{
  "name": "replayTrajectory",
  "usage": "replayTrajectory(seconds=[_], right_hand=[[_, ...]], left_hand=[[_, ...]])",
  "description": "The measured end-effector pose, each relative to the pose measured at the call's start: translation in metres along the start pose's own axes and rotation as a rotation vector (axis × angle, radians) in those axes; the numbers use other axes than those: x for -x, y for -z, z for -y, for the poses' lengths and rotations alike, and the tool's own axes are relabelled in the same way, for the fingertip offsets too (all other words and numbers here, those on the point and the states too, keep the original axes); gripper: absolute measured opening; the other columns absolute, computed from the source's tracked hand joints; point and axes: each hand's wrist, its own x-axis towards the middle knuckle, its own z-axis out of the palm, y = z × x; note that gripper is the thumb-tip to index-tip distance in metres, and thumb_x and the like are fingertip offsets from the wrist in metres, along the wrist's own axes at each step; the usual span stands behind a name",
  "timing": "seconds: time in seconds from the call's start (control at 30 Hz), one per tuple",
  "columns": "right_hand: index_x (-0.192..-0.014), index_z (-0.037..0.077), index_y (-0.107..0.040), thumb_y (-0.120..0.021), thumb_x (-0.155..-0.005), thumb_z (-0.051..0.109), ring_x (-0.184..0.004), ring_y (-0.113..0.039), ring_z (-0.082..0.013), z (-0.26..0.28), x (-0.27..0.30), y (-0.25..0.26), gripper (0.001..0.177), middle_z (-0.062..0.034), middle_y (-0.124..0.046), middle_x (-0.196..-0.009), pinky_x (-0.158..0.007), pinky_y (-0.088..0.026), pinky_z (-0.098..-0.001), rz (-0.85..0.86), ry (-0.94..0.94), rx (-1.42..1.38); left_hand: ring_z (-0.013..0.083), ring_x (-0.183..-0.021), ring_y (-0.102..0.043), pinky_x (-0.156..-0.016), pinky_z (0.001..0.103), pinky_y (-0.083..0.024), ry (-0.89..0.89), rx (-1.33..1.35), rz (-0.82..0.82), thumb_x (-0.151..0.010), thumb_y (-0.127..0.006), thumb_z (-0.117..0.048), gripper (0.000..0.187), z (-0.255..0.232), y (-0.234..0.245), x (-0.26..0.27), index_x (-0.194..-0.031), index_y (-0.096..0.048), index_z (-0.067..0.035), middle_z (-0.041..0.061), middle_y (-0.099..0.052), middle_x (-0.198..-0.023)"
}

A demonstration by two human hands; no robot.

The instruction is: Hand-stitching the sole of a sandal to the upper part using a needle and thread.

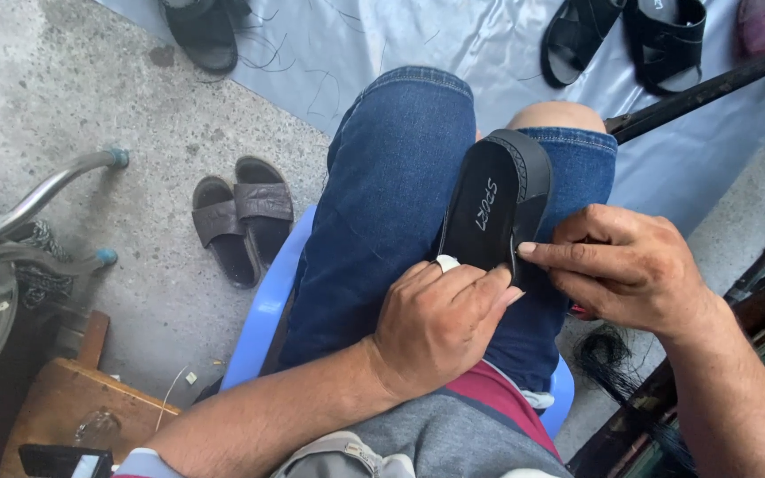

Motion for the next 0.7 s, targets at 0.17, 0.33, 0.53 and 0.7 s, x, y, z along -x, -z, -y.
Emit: replayTrajectory(seconds=[0.17, 0.33, 0.53, 0.7], right_hand=[[-0.097, 0.010, -0.067, -0.063, -0.080, 0.005, -0.067, -0.059, -0.0143, 0.005, -0.005, 0.002, 0.018, -0.0060, -0.058, -0.079, -0.060, -0.048, -0.0244, -0.005, 0.032, -0.005], [-0.097, 0.010, -0.067, -0.064, -0.080, 0.005, -0.066, -0.058, -0.0142, 0.006, -0.003, -0.001, 0.018, -0.0058, -0.058, -0.079, -0.058, -0.047, -0.0245, -0.014, 0.040, 0.026], [-0.098, 0.011, -0.067, -0.063, -0.081, 0.008, -0.068, -0.059, -0.0146, 0.008, -0.003, -0.001, 0.017, -0.0058, -0.058, -0.080, -0.060, -0.047, -0.0251, 0.000, 0.052, 0.026], [-0.100, 0.018, -0.067, -0.062, -0.081, 0.009, -0.068, -0.058, -0.0137, 0.015, -0.003, -0.002, 0.022, -0.0020, -0.058, -0.083, -0.056, -0.046, -0.0257, 0.018, 0.024, 0.096]], left_hand=[[0.0190, -0.053, -0.045, -0.052, 0.032, -0.038, -0.008, 0.005, -0.011, -0.086, -0.066, -0.017, 0.012, -0.001, -0.001, 0.002, -0.089, -0.061, -0.006, 0.000, -0.047, -0.061], [0.0195, -0.052, -0.046, -0.051, 0.032, -0.037, 0.004, 0.015, -0.013, -0.086, -0.067, -0.016, 0.011, -0.001, 0.003, 0.002, -0.086, -0.061, -0.006, 0.001, -0.046, -0.060], [0.0190, -0.054, -0.048, -0.051, 0.032, -0.036, 0.006, 0.070, -0.037, -0.085, -0.067, -0.013, 0.011, 0.001, 0.006, 0.004, -0.084, -0.059, -0.006, 0.000, -0.048, -0.061], [0.0191, -0.053, -0.048, -0.050, 0.033, -0.033, 0.028, 0.136, -0.006, -0.085, -0.063, -0.009, 0.011, 0.007, 0.014, 0.007, -0.078, -0.055, -0.007, 0.001, -0.047, -0.059]])
